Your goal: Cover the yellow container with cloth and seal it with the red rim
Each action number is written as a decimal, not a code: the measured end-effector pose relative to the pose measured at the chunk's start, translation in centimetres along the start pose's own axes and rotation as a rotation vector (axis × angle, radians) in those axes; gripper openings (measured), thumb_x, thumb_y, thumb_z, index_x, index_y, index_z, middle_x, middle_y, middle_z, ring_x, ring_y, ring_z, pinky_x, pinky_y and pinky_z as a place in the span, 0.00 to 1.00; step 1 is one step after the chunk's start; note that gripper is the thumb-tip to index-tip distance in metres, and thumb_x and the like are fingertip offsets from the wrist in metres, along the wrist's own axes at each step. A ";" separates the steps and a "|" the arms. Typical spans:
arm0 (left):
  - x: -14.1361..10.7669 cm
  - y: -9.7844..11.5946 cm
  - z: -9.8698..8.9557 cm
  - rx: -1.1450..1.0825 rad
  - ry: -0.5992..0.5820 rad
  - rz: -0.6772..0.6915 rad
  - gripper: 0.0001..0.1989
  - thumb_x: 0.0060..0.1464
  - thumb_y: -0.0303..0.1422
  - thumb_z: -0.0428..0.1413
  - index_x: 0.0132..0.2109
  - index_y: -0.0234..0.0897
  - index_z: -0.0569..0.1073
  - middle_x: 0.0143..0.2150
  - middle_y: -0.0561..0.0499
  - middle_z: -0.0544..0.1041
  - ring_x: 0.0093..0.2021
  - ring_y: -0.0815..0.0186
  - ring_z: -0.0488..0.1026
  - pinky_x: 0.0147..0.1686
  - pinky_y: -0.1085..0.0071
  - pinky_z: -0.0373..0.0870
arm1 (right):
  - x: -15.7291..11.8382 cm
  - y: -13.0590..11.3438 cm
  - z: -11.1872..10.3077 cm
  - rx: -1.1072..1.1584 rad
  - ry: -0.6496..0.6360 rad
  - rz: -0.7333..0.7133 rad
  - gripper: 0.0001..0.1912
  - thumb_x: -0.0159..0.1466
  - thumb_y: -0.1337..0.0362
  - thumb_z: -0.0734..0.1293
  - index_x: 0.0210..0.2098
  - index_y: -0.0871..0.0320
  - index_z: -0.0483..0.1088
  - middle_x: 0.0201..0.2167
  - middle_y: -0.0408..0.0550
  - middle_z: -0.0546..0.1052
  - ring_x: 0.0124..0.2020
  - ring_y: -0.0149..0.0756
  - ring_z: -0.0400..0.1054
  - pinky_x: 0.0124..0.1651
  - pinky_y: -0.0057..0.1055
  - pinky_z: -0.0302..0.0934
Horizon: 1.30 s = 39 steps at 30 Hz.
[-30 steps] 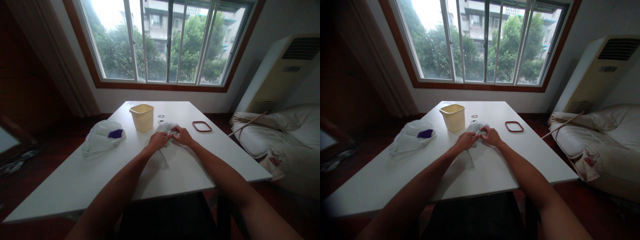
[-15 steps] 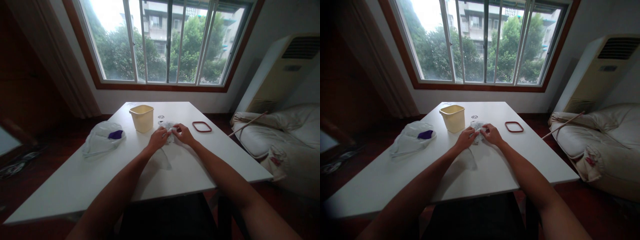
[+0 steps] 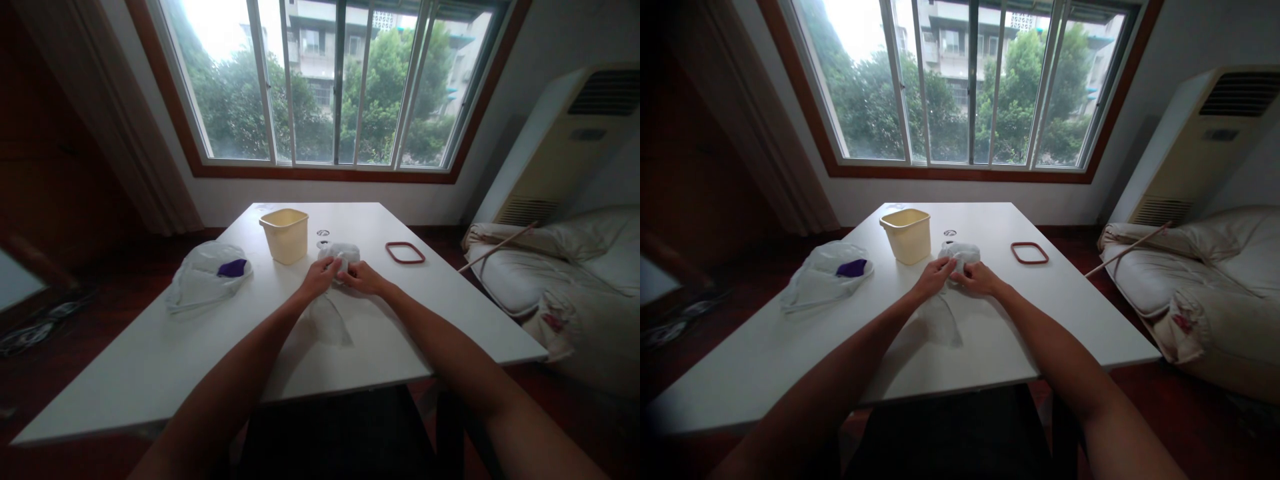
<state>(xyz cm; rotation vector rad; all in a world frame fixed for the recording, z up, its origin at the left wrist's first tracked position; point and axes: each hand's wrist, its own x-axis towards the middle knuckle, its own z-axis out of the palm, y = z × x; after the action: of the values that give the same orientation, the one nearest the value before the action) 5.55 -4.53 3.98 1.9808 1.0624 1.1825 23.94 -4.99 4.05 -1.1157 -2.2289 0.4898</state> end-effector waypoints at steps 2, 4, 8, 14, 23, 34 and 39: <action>-0.1 -0.1 0.1 0.002 -0.043 0.022 0.21 0.62 0.48 0.47 0.28 0.36 0.67 0.25 0.56 0.67 0.29 0.70 0.64 0.31 0.74 0.62 | 0.1 0.1 0.1 0.000 0.026 0.012 0.27 0.64 0.43 0.61 0.22 0.60 0.67 0.17 0.40 0.65 0.21 0.26 0.54 0.24 0.26 0.45; -0.1 -0.4 0.1 0.023 -0.066 0.033 0.20 0.62 0.46 0.47 0.30 0.36 0.67 0.27 0.56 0.68 0.31 0.69 0.65 0.32 0.74 0.63 | 0.1 0.2 -0.1 0.014 0.056 0.000 0.27 0.64 0.43 0.62 0.24 0.61 0.69 0.19 0.41 0.67 0.22 0.27 0.55 0.25 0.26 0.47; -0.1 -0.7 -0.1 0.124 -0.053 0.044 0.19 0.64 0.45 0.46 0.32 0.37 0.69 0.28 0.55 0.70 0.31 0.68 0.66 0.33 0.73 0.62 | 0.1 0.1 -0.6 0.017 0.093 -0.046 0.25 0.64 0.45 0.62 0.24 0.60 0.69 0.19 0.40 0.66 0.23 0.27 0.55 0.26 0.26 0.47; -0.2 -0.3 -0.6 0.296 0.063 0.004 0.18 0.62 0.46 0.49 0.34 0.38 0.73 0.28 0.53 0.73 0.29 0.67 0.68 0.31 0.72 0.60 | 0.0 -0.2 -1.1 -0.026 0.194 -0.048 0.23 0.65 0.50 0.61 0.20 0.58 0.62 0.17 0.39 0.62 0.22 0.27 0.52 0.27 0.28 0.46; 0.1 -0.1 -1.3 0.422 0.104 -0.027 0.19 0.63 0.46 0.49 0.33 0.37 0.74 0.29 0.50 0.76 0.30 0.67 0.70 0.32 0.73 0.59 | 0.1 0.4 -1.9 -0.097 0.455 0.046 0.22 0.65 0.51 0.61 0.20 0.57 0.62 0.18 0.40 0.64 0.21 0.28 0.53 0.27 0.29 0.46; 0.0 0.4 -2.4 0.411 -0.096 0.127 0.23 0.64 0.50 0.46 0.36 0.37 0.75 0.24 0.53 0.72 0.25 0.68 0.66 0.28 0.73 0.56 | 0.2 2.4 -3.4 -0.144 0.685 0.117 0.20 0.65 0.51 0.61 0.22 0.57 0.64 0.17 0.40 0.65 0.21 0.29 0.55 0.27 0.28 0.47; 0.1 0.3 -3.0 0.508 -0.036 0.092 0.18 0.62 0.47 0.51 0.40 0.39 0.78 0.25 0.51 0.75 0.26 0.66 0.69 0.30 0.72 0.59 | 0.1 4.4 -4.2 -0.194 0.728 0.188 0.20 0.65 0.52 0.61 0.23 0.57 0.64 0.18 0.41 0.67 0.22 0.30 0.58 0.28 0.28 0.48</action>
<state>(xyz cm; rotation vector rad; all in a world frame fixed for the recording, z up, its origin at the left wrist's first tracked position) 2.98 -4.38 5.58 2.4450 1.3666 0.9824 29.24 -2.04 4.78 -1.3414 -1.5608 -0.0728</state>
